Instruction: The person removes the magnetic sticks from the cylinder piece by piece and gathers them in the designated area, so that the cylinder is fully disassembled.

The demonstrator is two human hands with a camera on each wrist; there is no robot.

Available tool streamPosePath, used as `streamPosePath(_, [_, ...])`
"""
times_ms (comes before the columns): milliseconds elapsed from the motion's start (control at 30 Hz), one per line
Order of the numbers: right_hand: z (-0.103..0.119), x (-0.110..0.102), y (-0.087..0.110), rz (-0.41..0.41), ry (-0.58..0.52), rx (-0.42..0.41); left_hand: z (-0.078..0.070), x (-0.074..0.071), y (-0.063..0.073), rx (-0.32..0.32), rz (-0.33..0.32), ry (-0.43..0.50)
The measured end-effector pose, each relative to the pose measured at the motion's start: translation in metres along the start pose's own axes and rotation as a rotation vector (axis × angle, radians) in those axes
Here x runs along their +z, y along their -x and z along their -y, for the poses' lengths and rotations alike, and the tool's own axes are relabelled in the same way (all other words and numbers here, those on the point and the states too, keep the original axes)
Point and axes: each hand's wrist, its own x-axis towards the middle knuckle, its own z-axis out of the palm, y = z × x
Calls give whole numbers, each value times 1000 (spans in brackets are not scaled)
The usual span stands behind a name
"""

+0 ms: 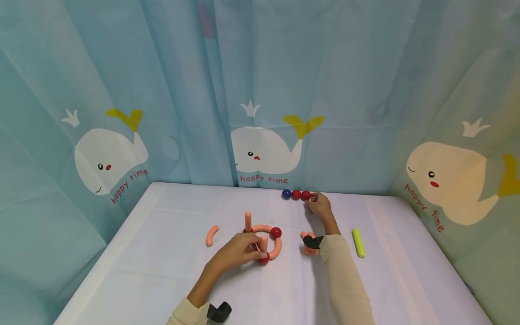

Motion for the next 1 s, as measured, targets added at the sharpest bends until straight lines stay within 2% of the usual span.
streamPosePath(300, [-2,-3,3,55,-42,25,1,2,1,5,2,13])
streamPosePath(433, [0,-5,7,68,-117,27,0,3,1,-18,20,33])
streamPosePath(567, [2,-10,15,49,-206,16,1,5,3,-26,41,11])
streamPosePath(667, [3,-15,26,1,-245,-34,3,7,3,-42,60,6])
streamPosePath(800, [11,-24,46,-49,-213,-164,4,10,4,-69,71,9])
streamPosePath(1000, [42,-35,83,-44,-130,-374,5,9,2,-67,66,6])
